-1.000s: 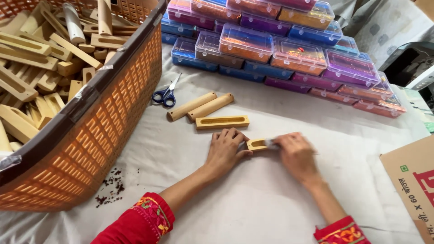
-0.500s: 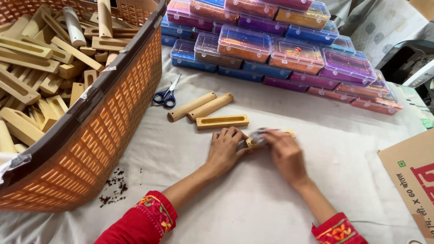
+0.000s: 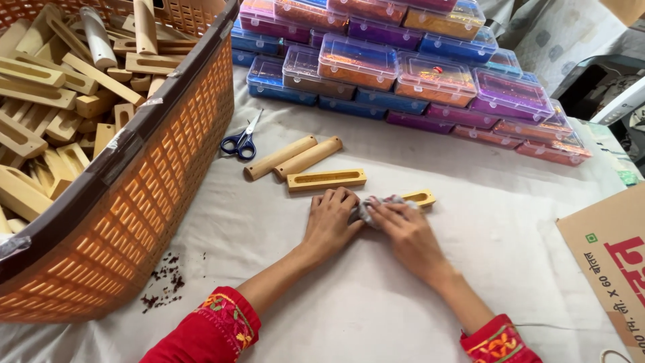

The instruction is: Cleaning and inspecting wooden components before assembly.

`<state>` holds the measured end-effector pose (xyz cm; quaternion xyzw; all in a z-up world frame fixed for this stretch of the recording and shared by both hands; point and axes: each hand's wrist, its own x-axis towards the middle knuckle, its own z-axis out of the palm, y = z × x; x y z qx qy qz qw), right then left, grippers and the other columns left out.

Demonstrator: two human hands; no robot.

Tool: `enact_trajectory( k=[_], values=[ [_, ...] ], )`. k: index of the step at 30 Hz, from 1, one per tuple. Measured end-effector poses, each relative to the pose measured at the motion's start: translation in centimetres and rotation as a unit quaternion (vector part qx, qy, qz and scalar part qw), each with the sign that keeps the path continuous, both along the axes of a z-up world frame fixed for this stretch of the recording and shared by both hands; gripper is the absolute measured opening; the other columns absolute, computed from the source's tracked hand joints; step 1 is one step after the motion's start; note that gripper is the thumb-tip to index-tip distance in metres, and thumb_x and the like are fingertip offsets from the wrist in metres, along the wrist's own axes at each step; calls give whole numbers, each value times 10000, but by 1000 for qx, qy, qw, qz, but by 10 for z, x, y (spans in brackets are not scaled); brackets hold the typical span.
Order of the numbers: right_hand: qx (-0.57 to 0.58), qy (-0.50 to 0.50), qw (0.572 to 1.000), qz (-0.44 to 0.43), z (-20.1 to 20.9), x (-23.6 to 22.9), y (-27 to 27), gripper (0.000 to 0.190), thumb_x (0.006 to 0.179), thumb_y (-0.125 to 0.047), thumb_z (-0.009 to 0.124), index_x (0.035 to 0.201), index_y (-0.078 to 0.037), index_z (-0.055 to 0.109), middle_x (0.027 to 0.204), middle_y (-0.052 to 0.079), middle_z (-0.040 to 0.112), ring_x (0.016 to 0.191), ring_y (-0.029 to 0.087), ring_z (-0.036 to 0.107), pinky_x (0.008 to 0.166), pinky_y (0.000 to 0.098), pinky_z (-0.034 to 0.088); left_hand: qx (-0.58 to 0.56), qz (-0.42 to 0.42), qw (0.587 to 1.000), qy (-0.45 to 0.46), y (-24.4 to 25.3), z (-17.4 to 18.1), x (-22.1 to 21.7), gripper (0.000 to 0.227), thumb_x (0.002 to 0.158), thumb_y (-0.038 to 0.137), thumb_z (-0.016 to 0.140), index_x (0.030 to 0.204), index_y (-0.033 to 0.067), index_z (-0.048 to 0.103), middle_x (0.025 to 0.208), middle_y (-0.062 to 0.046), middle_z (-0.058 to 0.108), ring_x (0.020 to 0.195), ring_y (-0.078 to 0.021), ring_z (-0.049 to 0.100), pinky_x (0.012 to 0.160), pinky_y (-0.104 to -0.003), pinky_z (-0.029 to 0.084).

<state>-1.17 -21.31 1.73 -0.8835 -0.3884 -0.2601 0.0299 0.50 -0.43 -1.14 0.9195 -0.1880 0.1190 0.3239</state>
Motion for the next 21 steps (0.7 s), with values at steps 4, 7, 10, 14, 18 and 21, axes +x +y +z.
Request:
enact_trajectory(
  k=[4,7,10,14,18,21],
  values=[
    [-12,2,999,43,1,16,-26,491,853,7,607,1336,-54,669,1410,32,648,1200,236,604,1047,402,475,36,14,998,-43,3,-1,-2,448,834,365,782,1178,93,691,1179,-39,607,1149,-224,539,965,-408,384],
    [-33,13,998,-61,2,30,-59,481,800,6,616,1266,-95,679,1376,-5,672,1211,230,617,1039,389,503,-11,0,1000,-11,-3,11,-1,470,829,447,770,1162,122,703,1150,-28,613,1120,-217,537,944,-415,379],
    [19,7,992,-122,-6,33,-66,523,831,37,602,1316,-139,689,1322,-33,698,1166,216,629,1026,378,527,-3,21,1000,-15,-1,11,-2,496,800,457,786,1150,115,707,1129,-30,625,1117,-223,535,943,-424,373],
    [36,-15,994,-97,-21,33,-49,463,858,5,630,1297,-132,685,1326,-14,697,1133,229,634,1024,413,522,-12,15,1000,-7,1,11,-2,467,839,445,767,1170,120,711,1146,-31,626,1116,-217,545,940,-408,388],
    [28,5,999,15,17,-2,8,572,754,37,625,1312,-80,676,1349,26,684,1121,252,628,1007,445,502,13,15,999,-28,0,4,1,391,824,368,777,1121,118,729,1185,-39,626,1142,-226,547,938,-415,386],
    [14,27,1000,0,16,7,-10,563,741,69,610,1272,-99,697,1365,0,677,1145,254,618,1007,411,510,-10,7,999,-36,0,2,1,401,830,389,761,1132,126,731,1190,-24,633,1140,-227,554,931,-418,391]
  ],
)
